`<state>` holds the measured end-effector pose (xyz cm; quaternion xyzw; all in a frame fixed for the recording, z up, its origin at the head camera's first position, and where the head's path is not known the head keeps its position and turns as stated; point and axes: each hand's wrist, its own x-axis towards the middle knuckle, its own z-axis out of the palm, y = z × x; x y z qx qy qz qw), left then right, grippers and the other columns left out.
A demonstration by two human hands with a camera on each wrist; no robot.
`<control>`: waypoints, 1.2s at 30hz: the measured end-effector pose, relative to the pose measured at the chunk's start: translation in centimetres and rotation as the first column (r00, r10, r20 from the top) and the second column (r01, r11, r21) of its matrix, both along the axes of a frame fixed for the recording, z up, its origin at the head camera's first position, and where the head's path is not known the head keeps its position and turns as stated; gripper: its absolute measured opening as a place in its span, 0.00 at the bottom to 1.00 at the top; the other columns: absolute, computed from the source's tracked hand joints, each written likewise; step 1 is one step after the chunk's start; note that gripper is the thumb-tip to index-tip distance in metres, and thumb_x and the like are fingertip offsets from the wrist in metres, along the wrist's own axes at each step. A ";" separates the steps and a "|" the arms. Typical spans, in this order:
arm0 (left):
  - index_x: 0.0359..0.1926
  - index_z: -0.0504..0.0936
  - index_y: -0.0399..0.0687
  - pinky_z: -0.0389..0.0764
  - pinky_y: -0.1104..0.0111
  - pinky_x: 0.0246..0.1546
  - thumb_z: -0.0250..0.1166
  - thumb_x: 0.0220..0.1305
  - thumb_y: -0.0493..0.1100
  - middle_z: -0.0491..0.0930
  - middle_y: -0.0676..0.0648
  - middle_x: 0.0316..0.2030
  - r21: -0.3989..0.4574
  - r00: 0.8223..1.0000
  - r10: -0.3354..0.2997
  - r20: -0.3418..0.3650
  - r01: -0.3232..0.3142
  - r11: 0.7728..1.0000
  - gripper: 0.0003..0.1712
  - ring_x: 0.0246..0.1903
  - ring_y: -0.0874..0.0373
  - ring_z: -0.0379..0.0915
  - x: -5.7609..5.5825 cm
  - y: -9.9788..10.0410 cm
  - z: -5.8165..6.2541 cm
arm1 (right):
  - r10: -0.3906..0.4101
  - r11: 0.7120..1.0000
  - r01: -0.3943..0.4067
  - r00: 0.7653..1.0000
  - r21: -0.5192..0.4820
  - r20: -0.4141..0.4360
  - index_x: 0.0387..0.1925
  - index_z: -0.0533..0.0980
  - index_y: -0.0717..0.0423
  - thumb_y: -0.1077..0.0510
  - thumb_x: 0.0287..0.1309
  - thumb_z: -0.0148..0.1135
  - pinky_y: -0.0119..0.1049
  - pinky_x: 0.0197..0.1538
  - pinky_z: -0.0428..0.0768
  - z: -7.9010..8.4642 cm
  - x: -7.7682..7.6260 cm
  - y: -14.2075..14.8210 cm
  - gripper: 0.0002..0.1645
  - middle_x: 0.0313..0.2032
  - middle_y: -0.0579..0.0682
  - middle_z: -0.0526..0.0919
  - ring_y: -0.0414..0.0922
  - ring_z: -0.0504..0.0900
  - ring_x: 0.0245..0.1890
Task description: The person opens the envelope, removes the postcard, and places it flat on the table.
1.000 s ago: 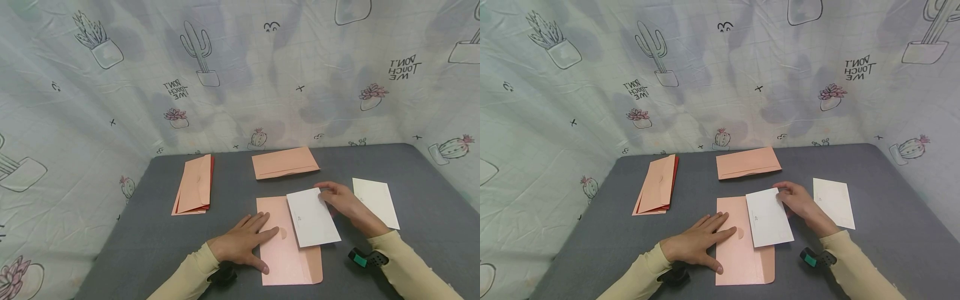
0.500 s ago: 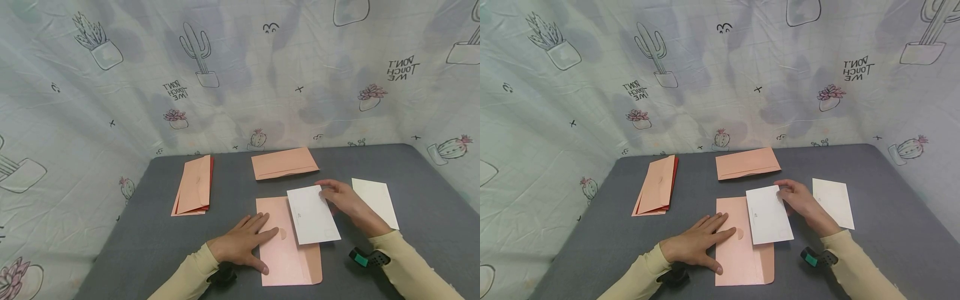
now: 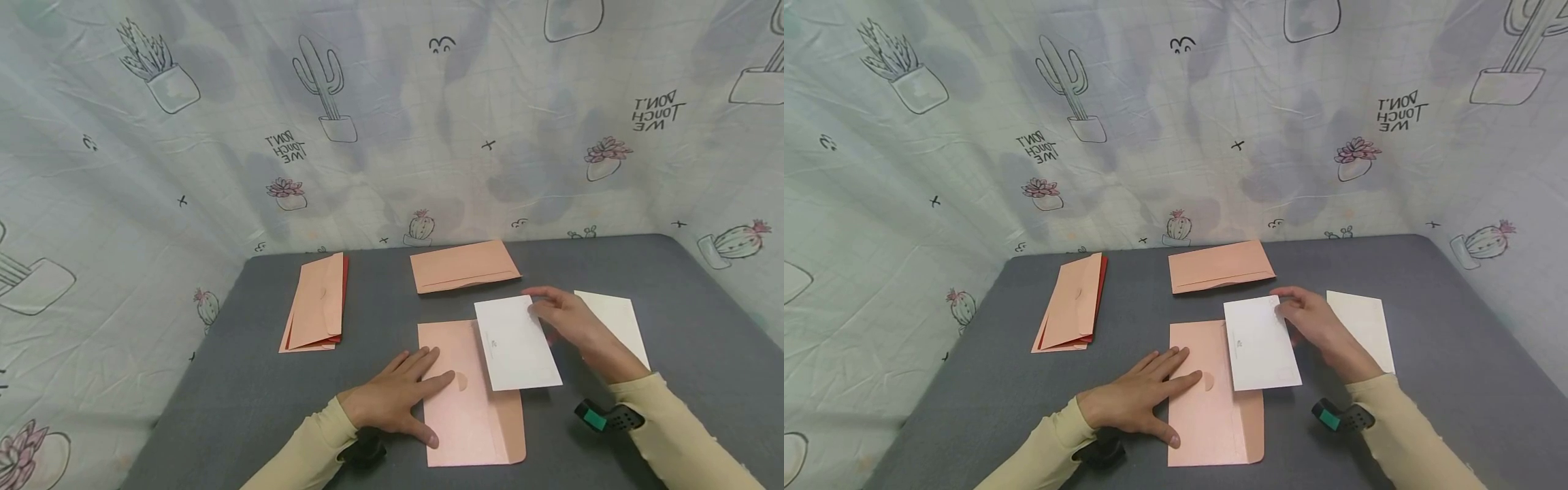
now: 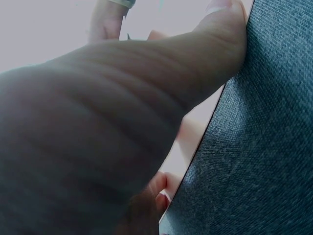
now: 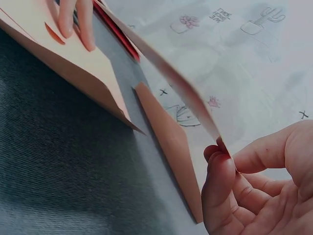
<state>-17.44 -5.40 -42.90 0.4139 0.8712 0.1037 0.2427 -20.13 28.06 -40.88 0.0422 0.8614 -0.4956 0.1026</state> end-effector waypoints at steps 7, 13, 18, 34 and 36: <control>0.81 0.51 0.66 0.40 0.49 0.80 0.72 0.54 0.68 0.37 0.47 0.83 -0.014 1.000 0.002 -0.012 -0.002 1.000 0.60 0.82 0.51 0.31 0.0 0.1 0.0 | -0.009 1.000 0.009 1.000 -0.022 -0.007 0.75 0.59 0.65 0.53 0.76 0.43 0.41 0.35 0.83 0.6 -0.2 1.0 0.33 0.58 0.70 0.76 0.54 0.79 0.50; 0.80 0.52 0.66 0.39 0.48 0.80 0.73 0.54 0.67 0.36 0.48 0.83 0.000 1.000 0.010 0.017 -0.010 1.000 0.59 0.82 0.50 0.30 -0.1 0.1 0.1 | -0.025 0.999 0.024 1.000 -0.030 -0.012 0.75 0.57 0.65 0.53 0.76 0.42 0.42 0.35 0.83 1.3 -0.4 1.9 0.33 0.59 0.71 0.75 0.44 0.81 0.42; 0.80 0.52 0.65 0.38 0.47 0.80 0.74 0.54 0.66 0.36 0.48 0.83 0.013 0.999 0.017 0.043 -0.018 1.000 0.59 0.82 0.50 0.29 -0.1 0.0 0.2 | -0.037 0.998 0.037 0.999 -0.044 -0.013 0.76 0.56 0.64 0.53 0.76 0.43 0.41 0.35 0.84 1.7 -0.4 2.4 0.34 0.61 0.72 0.74 0.41 0.81 0.40; 0.81 0.50 0.67 0.39 0.48 0.80 0.72 0.54 0.68 0.36 0.48 0.83 -0.004 1.000 0.010 0.020 -0.010 1.000 0.59 0.82 0.51 0.29 0.0 0.0 0.2 | -0.075 0.996 0.074 0.997 -0.059 -0.010 0.76 0.57 0.62 0.52 0.76 0.44 0.40 0.33 0.81 2.2 -0.5 4.2 0.34 0.45 0.50 0.78 0.39 0.75 0.36; 0.81 0.50 0.66 0.39 0.49 0.80 0.72 0.55 0.67 0.36 0.48 0.83 0.000 1.000 0.010 0.023 -0.010 1.000 0.59 0.82 0.51 0.29 0.0 0.0 0.1 | -0.080 0.995 0.079 0.997 -0.061 -0.013 0.76 0.57 0.62 0.52 0.76 0.44 0.39 0.33 0.81 2.2 -0.5 4.5 0.33 0.42 0.44 0.77 0.39 0.74 0.36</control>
